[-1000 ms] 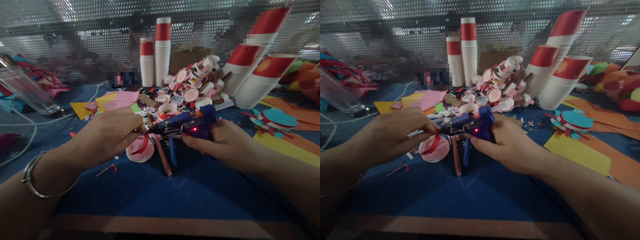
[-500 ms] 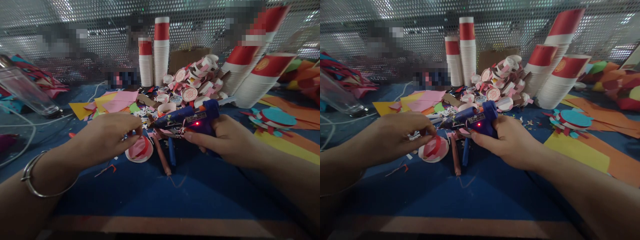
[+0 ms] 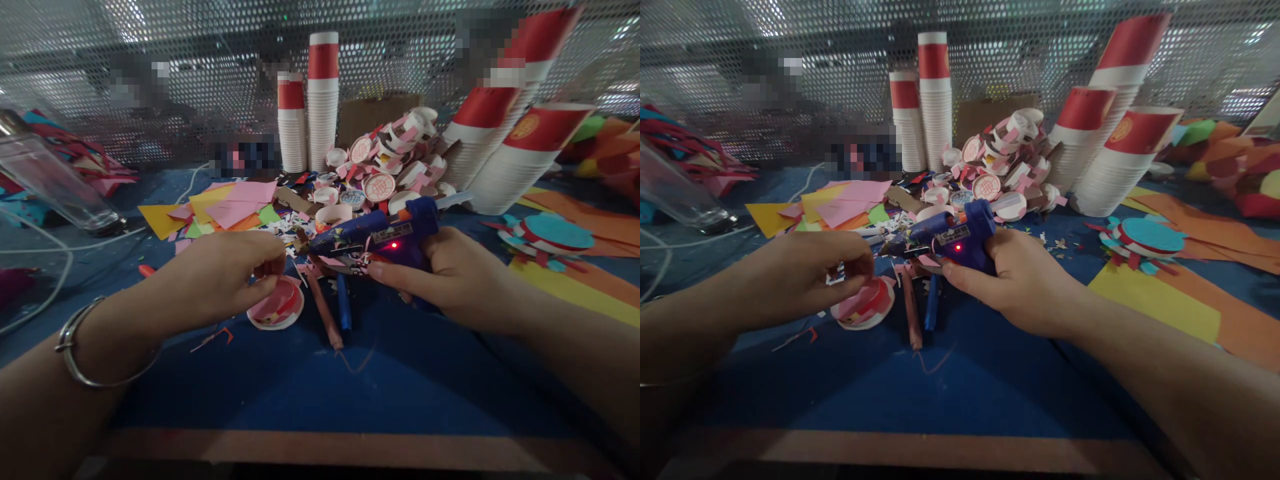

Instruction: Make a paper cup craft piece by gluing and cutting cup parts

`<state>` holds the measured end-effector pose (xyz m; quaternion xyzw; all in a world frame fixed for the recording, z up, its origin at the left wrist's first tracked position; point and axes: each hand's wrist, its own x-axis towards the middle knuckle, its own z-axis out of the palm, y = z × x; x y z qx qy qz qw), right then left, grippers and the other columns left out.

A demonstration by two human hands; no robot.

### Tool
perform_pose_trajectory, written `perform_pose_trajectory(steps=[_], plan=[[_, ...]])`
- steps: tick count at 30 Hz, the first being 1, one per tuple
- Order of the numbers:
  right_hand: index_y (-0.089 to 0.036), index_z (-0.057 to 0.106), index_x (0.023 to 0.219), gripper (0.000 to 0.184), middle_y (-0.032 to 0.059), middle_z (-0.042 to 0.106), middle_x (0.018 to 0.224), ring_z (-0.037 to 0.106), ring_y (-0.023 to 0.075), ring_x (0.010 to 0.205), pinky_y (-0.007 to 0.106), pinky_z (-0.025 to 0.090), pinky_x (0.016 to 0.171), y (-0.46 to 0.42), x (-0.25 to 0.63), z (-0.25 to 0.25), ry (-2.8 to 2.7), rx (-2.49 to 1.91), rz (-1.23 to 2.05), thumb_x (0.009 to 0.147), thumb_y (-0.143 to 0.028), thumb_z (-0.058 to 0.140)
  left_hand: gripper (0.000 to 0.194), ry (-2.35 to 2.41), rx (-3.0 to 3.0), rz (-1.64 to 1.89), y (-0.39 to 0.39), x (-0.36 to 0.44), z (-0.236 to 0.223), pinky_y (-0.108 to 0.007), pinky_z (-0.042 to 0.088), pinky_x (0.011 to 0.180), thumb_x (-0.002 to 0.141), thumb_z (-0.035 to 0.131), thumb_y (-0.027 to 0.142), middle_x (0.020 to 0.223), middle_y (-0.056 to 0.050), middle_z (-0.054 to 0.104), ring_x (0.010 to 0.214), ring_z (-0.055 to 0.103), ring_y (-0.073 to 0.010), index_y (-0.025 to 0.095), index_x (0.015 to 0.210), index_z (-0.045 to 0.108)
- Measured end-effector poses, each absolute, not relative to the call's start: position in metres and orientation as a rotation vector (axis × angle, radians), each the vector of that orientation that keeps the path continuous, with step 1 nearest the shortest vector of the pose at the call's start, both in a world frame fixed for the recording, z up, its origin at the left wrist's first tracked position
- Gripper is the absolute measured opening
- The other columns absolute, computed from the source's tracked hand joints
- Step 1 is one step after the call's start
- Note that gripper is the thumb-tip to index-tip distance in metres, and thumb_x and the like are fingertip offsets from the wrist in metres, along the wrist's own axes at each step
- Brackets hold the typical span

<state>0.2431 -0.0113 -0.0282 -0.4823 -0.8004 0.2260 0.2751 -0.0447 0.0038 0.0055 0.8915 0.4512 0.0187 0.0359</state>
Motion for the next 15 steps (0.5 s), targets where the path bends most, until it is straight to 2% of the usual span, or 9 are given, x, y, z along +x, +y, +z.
perform_pose_trajectory(steps=[5, 9, 15], plan=[[-0.026, 0.063, 0.071, 0.034, 0.0006, 0.063, 0.058, 0.063, 0.0238, 0.064, 0.033, 0.042, 0.055, -0.0104, 0.2435, -0.0293, -2.147, -1.272, 0.608, 0.09, -0.053, 0.065, 0.009, 1.385, 2.759, 0.029, 0.0052, -0.0455, 0.0043, -0.033, 0.038, 0.064, 0.088, 0.056, 0.027, 0.09, -0.004, 0.071, 0.079, 0.063, -0.0223, 0.022, 0.087, 0.063], [-0.025, 0.059, 0.065, 0.038, 0.0004, 0.059, 0.055, 0.062, 0.0237, 0.064, 0.032, 0.041, 0.054, -0.01, 0.2432, -0.0301, -2.137, -1.262, 0.629, 0.09, -0.054, 0.066, 0.009, 1.408, 2.761, -0.001, 0.006, -0.0465, 0.0024, -0.032, 0.037, 0.062, 0.089, 0.057, 0.028, 0.088, -0.004, 0.07, 0.076, 0.062, -0.0219, 0.022, 0.086, 0.064], [-0.026, 0.056, 0.061, 0.044, -0.0007, 0.056, 0.051, 0.055, 0.0205, 0.055, 0.033, 0.04, 0.053, -0.0109, 0.2446, -0.0292, -2.136, -1.262, 0.658, 0.09, -0.056, 0.067, 0.007, 1.36, 2.777, 0.03, 0.0067, -0.048, -0.0003, -0.032, 0.038, 0.066, 0.089, 0.059, 0.026, 0.091, -0.004, 0.069, 0.078, 0.062, -0.0216, 0.021, 0.089, 0.064]])
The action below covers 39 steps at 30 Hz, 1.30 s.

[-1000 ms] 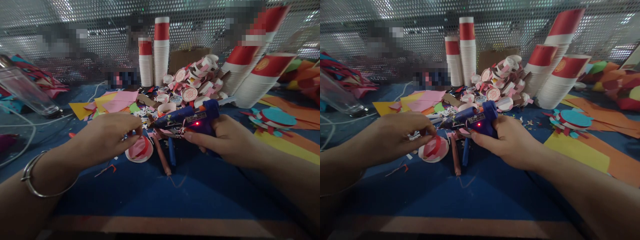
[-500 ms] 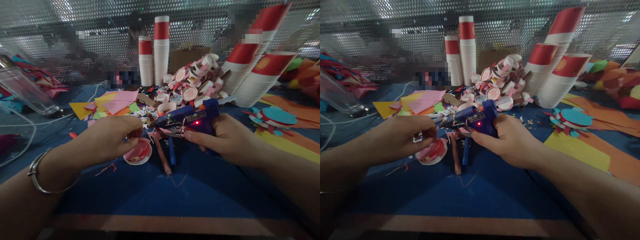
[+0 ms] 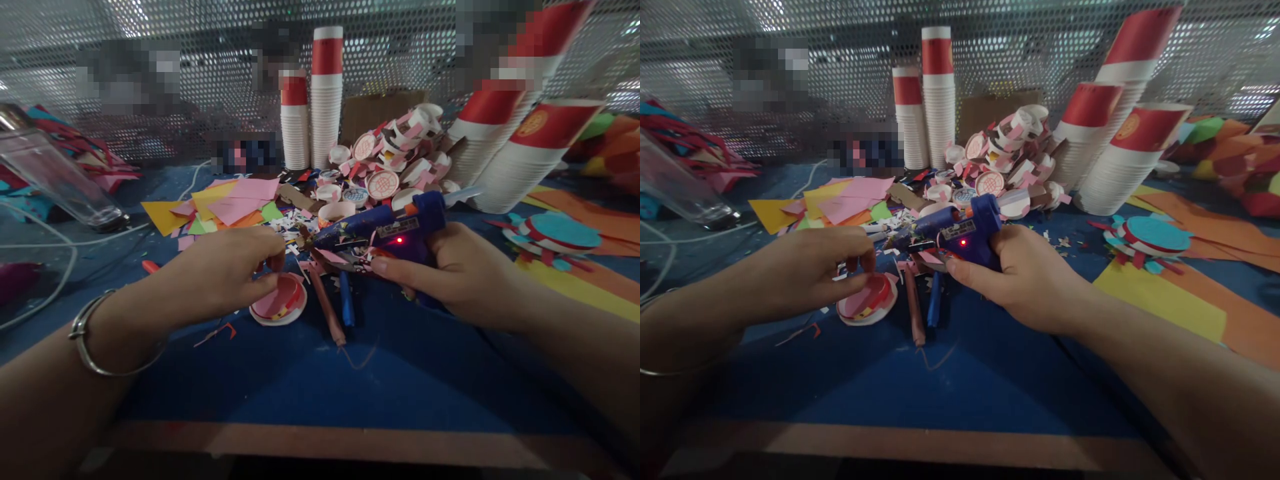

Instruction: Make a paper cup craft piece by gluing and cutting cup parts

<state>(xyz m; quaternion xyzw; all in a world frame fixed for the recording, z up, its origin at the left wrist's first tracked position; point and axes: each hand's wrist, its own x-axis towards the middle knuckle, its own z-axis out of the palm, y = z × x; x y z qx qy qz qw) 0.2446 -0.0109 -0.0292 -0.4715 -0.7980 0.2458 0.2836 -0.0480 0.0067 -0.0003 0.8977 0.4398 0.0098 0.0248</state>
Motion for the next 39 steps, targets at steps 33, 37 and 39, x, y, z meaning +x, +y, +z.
perform_pose_trajectory(steps=[33, 37, 39], plan=[[-0.026, 0.056, 0.061, 0.043, -0.0007, 0.057, 0.052, 0.055, 0.0206, 0.055, 0.034, 0.041, 0.055, -0.013, 0.242, -0.03, -2.134, -1.281, 0.667, 0.089, -0.057, 0.067, 0.006, 1.433, 2.69, 0.035, 0.01, -0.04, -0.003, -0.03, 0.035, 0.059, 0.082, 0.057, 0.026, 0.078, -0.001, 0.066, 0.067, 0.057, -0.0185, 0.022, 0.08, 0.06], [-0.026, 0.056, 0.062, 0.042, -0.0003, 0.056, 0.051, 0.057, 0.0218, 0.056, 0.035, 0.041, 0.056, -0.015, 0.24, -0.028, -2.11, -1.326, 0.651, 0.091, -0.056, 0.065, 0.004, 1.454, 2.618, 0.067, 0.01, -0.037, -0.003, -0.03, 0.034, 0.057, 0.079, 0.058, 0.025, 0.073, 0.0, 0.064, 0.064, 0.055, -0.0176, 0.022, 0.077, 0.06], [-0.026, 0.06, 0.065, 0.039, -0.0001, 0.057, 0.05, 0.059, 0.0228, 0.058, 0.035, 0.041, 0.056, -0.014, 0.241, -0.029, -2.123, -1.316, 0.625, 0.091, -0.056, 0.064, 0.003, 1.447, 2.603, 0.084, 0.01, -0.036, -0.003, -0.03, 0.035, 0.057, 0.078, 0.057, 0.024, 0.073, 0.0, 0.064, 0.064, 0.055, -0.0174, 0.022, 0.077, 0.059]])
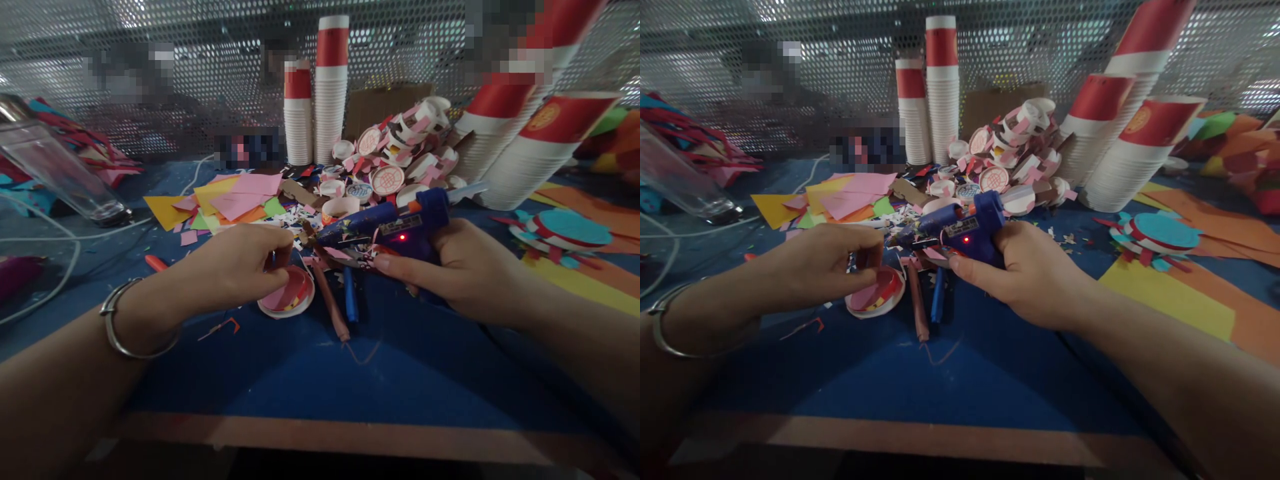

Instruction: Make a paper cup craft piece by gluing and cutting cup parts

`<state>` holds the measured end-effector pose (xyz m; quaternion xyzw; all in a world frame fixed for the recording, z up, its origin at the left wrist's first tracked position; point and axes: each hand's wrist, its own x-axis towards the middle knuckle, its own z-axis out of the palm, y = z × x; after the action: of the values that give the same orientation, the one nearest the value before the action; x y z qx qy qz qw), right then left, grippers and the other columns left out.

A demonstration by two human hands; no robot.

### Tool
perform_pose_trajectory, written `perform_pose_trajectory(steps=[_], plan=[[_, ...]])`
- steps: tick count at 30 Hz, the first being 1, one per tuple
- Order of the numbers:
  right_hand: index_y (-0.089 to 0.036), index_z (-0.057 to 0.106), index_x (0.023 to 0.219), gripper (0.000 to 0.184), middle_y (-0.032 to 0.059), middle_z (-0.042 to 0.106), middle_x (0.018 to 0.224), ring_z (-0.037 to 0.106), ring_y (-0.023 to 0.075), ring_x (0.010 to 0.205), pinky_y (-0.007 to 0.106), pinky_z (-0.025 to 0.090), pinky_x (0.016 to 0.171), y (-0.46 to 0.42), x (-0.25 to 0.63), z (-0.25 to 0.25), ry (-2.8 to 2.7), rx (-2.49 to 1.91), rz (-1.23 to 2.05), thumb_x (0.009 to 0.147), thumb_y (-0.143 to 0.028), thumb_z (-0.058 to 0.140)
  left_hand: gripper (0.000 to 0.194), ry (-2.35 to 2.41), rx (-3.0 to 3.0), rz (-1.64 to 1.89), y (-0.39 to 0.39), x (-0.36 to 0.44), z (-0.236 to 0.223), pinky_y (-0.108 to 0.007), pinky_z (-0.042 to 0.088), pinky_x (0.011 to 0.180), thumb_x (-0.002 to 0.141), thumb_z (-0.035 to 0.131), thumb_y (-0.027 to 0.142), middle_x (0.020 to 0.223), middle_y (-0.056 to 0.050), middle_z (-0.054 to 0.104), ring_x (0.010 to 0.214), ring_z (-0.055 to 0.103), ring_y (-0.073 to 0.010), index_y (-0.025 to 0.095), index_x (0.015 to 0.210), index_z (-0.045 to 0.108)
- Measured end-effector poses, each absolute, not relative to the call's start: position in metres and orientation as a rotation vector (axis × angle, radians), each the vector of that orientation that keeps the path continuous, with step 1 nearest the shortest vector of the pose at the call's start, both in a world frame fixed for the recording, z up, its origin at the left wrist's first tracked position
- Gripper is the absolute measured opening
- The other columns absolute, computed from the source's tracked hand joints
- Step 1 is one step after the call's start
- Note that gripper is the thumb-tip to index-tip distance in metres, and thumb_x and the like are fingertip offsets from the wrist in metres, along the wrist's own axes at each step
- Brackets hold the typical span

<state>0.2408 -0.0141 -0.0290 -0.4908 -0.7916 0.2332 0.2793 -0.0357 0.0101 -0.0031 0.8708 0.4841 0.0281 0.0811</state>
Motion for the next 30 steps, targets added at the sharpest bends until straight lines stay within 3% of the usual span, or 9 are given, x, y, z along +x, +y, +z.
perform_pose_trajectory(steps=[6, 11, 16, 23, 30], plan=[[-0.025, 0.065, 0.075, 0.034, 0.0003, 0.059, 0.054, 0.06, 0.0231, 0.06, 0.033, 0.041, 0.055, -0.008, 0.244, -0.034, -2.133, -1.236, 0.595, 0.09, -0.056, 0.066, 0.005, 1.446, 2.577, 0.092, 0.011, -0.035, -0.004, -0.03, 0.035, 0.058, 0.077, 0.059, 0.024, 0.073, 0.0, 0.063, 0.064, 0.055, -0.0169, 0.021, 0.073, 0.056], [-0.024, 0.056, 0.058, 0.045, -0.0014, 0.055, 0.049, 0.051, 0.0169, 0.05, 0.032, 0.04, 0.056, -0.008, 0.248, -0.026, -2.093, -1.253, 0.628, 0.09, -0.054, 0.067, 0.005, 1.461, 2.568, 0.107, 0.013, -0.037, -0.006, -0.029, 0.036, 0.06, 0.077, 0.06, 0.024, 0.074, 0.001, 0.064, 0.067, 0.056, -0.0171, 0.021, 0.075, 0.058], [-0.021, 0.057, 0.059, 0.045, -0.0014, 0.059, 0.053, 0.05, 0.0135, 0.05, 0.029, 0.036, 0.054, -0.003, 0.258, -0.021, -1.936, -1.415, 0.638, 0.089, -0.05, 0.071, 0.007, 1.47, 2.558, 0.142, 0.012, -0.039, -0.007, -0.029, 0.035, 0.059, 0.078, 0.06, 0.025, 0.072, 0.001, 0.063, 0.065, 0.055, -0.0169, 0.021, 0.073, 0.056], [-0.018, 0.057, 0.062, 0.038, 0.0004, 0.059, 0.056, 0.053, 0.0111, 0.051, 0.028, 0.041, 0.052, 0.009, 0.271, -0.023, -1.528, -1.517, 1.049, 0.089, -0.039, 0.072, 0.007, 1.443, 2.543, 0.142, 0.012, -0.042, -0.009, -0.031, 0.033, 0.059, 0.077, 0.059, 0.023, 0.073, 0.0, 0.062, 0.066, 0.054, -0.0182, 0.022, 0.073, 0.053], [-0.017, 0.058, 0.06, 0.041, 0.0026, 0.057, 0.059, 0.05, 0.0095, 0.051, 0.027, 0.039, 0.051, 0.005, 0.289, -0.026, -1.328, -1.687, 1.149, 0.095, -0.037, 0.065, 0.006, 1.405, 2.552, 0.146, 0.012, -0.043, -0.009, -0.032, 0.032, 0.062, 0.077, 0.058, 0.023, 0.075, -0.001, 0.062, 0.068, 0.054, -0.0186, 0.022, 0.074, 0.053]])
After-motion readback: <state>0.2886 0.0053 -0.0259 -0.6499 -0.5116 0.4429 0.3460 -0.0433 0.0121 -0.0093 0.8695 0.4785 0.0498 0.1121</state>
